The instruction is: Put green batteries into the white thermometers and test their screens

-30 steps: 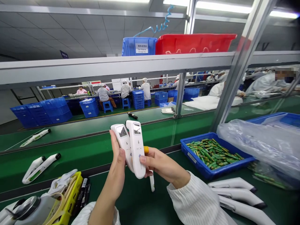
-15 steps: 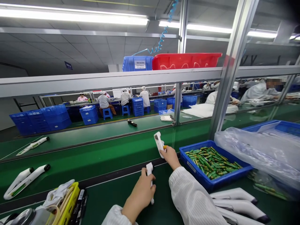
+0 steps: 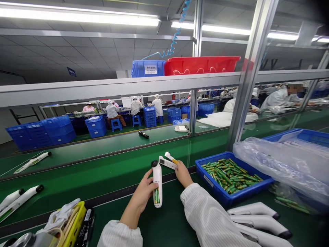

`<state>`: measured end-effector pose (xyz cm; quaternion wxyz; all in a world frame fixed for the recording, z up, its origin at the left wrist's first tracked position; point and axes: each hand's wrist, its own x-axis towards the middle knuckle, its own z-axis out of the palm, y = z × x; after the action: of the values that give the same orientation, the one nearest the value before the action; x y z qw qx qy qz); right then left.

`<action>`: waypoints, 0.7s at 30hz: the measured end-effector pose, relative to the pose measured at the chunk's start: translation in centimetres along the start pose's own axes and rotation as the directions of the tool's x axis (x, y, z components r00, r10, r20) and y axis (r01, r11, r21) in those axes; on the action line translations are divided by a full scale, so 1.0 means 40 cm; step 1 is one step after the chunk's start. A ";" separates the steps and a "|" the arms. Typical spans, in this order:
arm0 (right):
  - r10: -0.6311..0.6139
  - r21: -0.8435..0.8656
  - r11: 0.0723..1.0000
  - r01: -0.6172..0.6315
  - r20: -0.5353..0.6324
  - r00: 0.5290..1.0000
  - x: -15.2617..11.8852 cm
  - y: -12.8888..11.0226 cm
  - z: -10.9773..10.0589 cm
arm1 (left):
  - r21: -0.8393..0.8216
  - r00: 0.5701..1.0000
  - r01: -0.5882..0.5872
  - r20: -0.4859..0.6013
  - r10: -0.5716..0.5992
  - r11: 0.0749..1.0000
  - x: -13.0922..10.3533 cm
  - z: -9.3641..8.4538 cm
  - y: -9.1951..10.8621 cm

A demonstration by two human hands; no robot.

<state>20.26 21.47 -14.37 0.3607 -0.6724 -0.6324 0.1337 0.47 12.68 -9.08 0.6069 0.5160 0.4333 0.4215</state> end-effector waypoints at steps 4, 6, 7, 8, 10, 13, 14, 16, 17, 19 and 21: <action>-0.016 0.142 0.990 0.015 0.007 1.000 0.010 0.013 0.019 | -0.229 0.999 -0.039 0.026 0.046 0.973 -0.054 -0.004 0.086; 0.011 0.204 0.979 -0.010 -0.003 1.000 0.012 0.020 0.024 | -0.270 0.998 -0.045 0.028 0.054 0.962 -0.090 0.003 0.126; 0.029 0.231 0.972 -0.027 -0.008 1.000 0.013 0.024 0.024 | -0.276 0.998 -0.049 0.025 0.058 0.960 -0.110 0.008 0.144; 0.049 0.258 0.965 -0.045 -0.012 0.999 0.013 0.026 0.024 | -0.270 0.997 -0.062 0.019 0.070 0.961 -0.129 0.015 0.160; 0.079 0.315 0.947 -0.070 -0.017 0.997 0.016 0.028 0.021 | -0.223 0.994 -0.104 0.018 0.110 0.969 -0.167 0.028 0.189; 0.085 0.424 0.904 -0.064 -0.032 0.996 0.022 0.012 0.006 | -0.133 0.980 -0.186 0.052 0.194 0.974 -0.214 0.047 0.217; 0.081 0.463 0.885 -0.055 -0.036 0.996 0.024 0.001 -0.003 | -0.120 0.975 -0.202 0.065 0.211 0.972 -0.225 0.051 0.223; 0.065 0.537 0.843 -0.036 -0.036 0.997 0.028 -0.030 -0.028 | -0.126 0.969 -0.226 0.069 0.236 0.966 -0.241 0.057 0.228; 0.050 0.571 0.820 -0.023 -0.031 0.998 0.027 -0.049 -0.044 | -0.139 0.967 -0.233 0.070 0.244 0.963 -0.246 0.059 0.229; -0.005 0.631 0.775 0.016 -0.019 1.000 0.019 -0.093 -0.085 | -0.174 0.965 -0.237 0.068 0.252 0.956 -0.254 0.061 0.230; -0.081 0.677 0.733 0.061 -0.002 0.997 -0.004 -0.143 -0.135 | -0.221 0.966 -0.232 0.064 0.251 0.947 -0.259 0.062 0.231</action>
<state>19.35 19.28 -6.89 0.5763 -0.4690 -0.5707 0.3497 -0.54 3.15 1.24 0.6213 0.5164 0.2912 0.5124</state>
